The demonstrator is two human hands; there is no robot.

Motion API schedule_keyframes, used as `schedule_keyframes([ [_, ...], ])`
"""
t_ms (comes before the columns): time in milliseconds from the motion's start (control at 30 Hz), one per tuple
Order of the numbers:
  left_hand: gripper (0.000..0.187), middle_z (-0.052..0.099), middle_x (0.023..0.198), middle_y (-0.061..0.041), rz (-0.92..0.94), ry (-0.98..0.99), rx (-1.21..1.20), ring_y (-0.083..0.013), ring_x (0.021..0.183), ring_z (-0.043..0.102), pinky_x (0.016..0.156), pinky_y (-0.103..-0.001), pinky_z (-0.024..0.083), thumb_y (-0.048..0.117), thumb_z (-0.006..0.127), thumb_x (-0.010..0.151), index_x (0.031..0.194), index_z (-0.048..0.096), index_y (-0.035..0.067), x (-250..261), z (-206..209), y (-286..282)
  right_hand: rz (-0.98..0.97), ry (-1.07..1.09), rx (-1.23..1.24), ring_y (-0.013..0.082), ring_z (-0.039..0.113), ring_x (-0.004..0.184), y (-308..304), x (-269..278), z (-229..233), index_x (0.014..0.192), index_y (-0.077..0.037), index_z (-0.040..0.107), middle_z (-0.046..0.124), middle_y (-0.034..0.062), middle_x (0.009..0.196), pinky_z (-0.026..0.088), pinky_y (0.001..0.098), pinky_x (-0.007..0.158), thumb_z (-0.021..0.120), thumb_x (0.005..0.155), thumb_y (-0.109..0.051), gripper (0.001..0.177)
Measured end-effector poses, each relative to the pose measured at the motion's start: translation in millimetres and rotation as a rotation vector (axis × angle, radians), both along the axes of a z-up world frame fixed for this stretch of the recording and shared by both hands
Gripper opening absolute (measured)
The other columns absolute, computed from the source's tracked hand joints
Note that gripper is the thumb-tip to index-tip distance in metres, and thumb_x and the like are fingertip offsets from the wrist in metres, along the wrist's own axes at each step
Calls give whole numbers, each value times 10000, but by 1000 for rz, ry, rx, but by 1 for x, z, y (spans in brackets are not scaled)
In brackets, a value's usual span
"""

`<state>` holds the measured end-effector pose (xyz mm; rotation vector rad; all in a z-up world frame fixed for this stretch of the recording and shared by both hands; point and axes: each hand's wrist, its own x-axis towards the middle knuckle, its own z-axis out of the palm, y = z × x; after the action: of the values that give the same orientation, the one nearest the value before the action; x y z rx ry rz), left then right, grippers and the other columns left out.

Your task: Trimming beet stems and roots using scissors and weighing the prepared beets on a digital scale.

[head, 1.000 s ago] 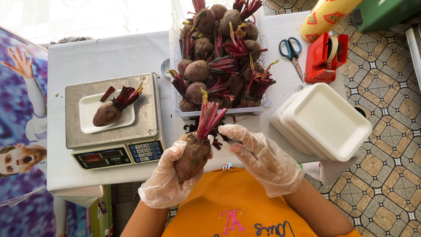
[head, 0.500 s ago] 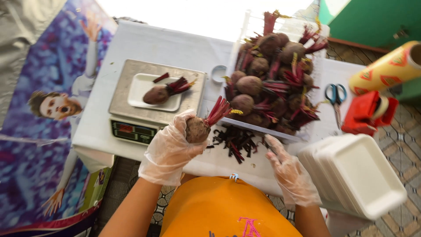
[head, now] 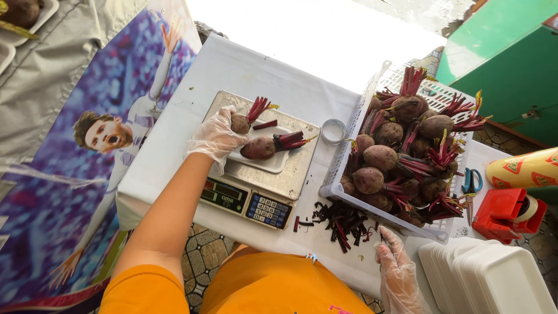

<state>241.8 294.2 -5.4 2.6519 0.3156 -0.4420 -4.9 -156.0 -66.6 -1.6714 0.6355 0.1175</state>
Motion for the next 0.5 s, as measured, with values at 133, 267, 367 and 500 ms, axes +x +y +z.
schedule_keyframes([
  [133,1015,617,1359,-73,-155,44,23,-255,1211,631,1001,-340,505,789,616,766,1535,346,185,12,-21,9,46,71,-40,157,372,633,34,2,26,1497,-120,583,495,73,763,305,276,612,546,1004,-242,510],
  [267,748,682,1125,-74,-37,-37,-237,-245,917,698,805,-373,608,572,644,843,1446,374,222,-9,17,18,429,759,-608,258,490,1469,124,69,165,1589,-403,362,467,10,1604,400,422,1175,540,816,-627,824],
  [367,762,699,1139,-53,98,-245,-402,-280,998,693,895,-399,533,549,737,732,1391,458,288,-14,-21,33,688,205,12,394,553,1256,17,63,-6,1566,-17,369,763,223,736,350,276,1202,473,921,-81,656],
  [500,805,735,1142,-13,176,-79,-487,-278,983,726,848,-379,598,572,728,740,1440,413,332,-44,9,47,807,472,-1112,246,661,1245,139,146,143,1475,-434,459,712,39,1290,522,402,1022,614,871,-592,643],
])
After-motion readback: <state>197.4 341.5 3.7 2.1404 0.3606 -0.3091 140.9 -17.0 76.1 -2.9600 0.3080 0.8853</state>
